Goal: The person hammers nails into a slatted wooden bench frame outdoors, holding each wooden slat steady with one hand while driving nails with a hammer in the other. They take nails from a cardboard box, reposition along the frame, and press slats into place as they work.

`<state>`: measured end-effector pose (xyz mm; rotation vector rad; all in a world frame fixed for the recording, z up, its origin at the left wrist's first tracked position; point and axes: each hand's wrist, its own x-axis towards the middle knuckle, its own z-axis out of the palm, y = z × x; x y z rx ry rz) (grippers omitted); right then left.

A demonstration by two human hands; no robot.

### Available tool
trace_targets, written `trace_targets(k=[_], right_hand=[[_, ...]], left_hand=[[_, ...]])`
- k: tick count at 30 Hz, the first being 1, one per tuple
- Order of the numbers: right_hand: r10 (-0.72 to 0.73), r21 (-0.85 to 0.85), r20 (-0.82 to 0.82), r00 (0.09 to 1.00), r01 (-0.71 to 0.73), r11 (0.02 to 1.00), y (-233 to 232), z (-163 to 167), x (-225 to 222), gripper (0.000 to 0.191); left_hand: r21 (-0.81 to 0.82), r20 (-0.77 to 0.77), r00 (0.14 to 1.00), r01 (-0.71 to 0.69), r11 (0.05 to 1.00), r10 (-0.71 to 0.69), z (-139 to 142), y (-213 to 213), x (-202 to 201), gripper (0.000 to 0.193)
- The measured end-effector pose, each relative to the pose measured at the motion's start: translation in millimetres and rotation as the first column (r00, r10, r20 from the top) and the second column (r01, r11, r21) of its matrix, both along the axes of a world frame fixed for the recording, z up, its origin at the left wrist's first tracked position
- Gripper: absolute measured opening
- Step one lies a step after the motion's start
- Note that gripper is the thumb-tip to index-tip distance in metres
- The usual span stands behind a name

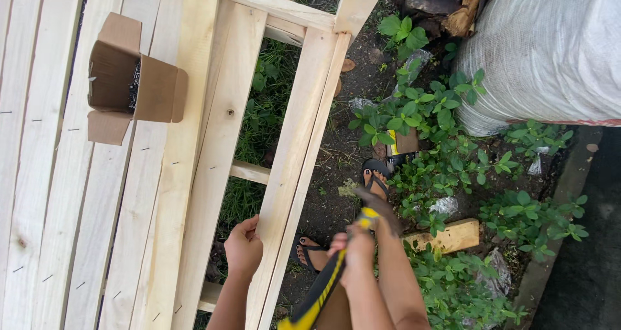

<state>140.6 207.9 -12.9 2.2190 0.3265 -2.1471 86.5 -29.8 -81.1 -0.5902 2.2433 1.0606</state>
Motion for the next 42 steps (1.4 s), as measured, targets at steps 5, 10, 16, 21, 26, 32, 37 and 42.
trace_targets(k=[5, 10, 16, 21, 26, 32, 37, 42], right_hand=[[0.255, -0.195, -0.228, 0.94, -0.301, 0.933, -5, -7, 17, 0.027], [-0.121, -0.04, -0.153, 0.981, 0.116, 0.992, 53, 3, 45, 0.028], [0.222, -0.198, -0.171, 0.96, -0.254, 0.947, -10, 1, -6, 0.019], [0.498, -0.056, -0.226, 0.838, -0.521, 0.852, -9, 16, -5, 0.027], [0.79, 0.269, 0.053, 0.611, -0.77, 0.578, 32, 60, -9, 0.026], [0.967, 0.467, 0.216, 0.139, -0.884, 0.022, 64, 120, -80, 0.026], [0.321, 0.093, 0.705, -0.633, -0.366, -0.926, 47, 130, -200, 0.038], [-0.164, -0.037, 0.602, -0.782, 0.178, -0.983, -37, 116, -302, 0.038]], left_hand=[[0.022, 0.042, 0.999, -0.019, 1.0, 0.018, 7, 3, -1, 0.046], [-0.008, 0.048, 0.999, -0.012, 1.0, 0.013, 13, 7, 0, 0.047], [-0.061, -0.086, 0.995, 0.047, 0.997, -0.052, 6, 7, 2, 0.049], [-0.055, -0.149, 0.982, 0.109, 0.992, -0.116, 7, 11, -2, 0.047], [-0.219, -0.114, 0.985, 0.102, 0.97, -0.129, 39, 47, -4, 0.076], [-0.259, 0.119, 0.982, 0.175, 0.95, -0.149, 85, 77, -23, 0.147], [-0.266, 0.092, 0.994, 0.086, 0.96, -0.063, 77, 81, -54, 0.137], [-0.302, -0.209, 0.975, -0.135, 0.944, 0.073, 43, 71, -62, 0.108]])
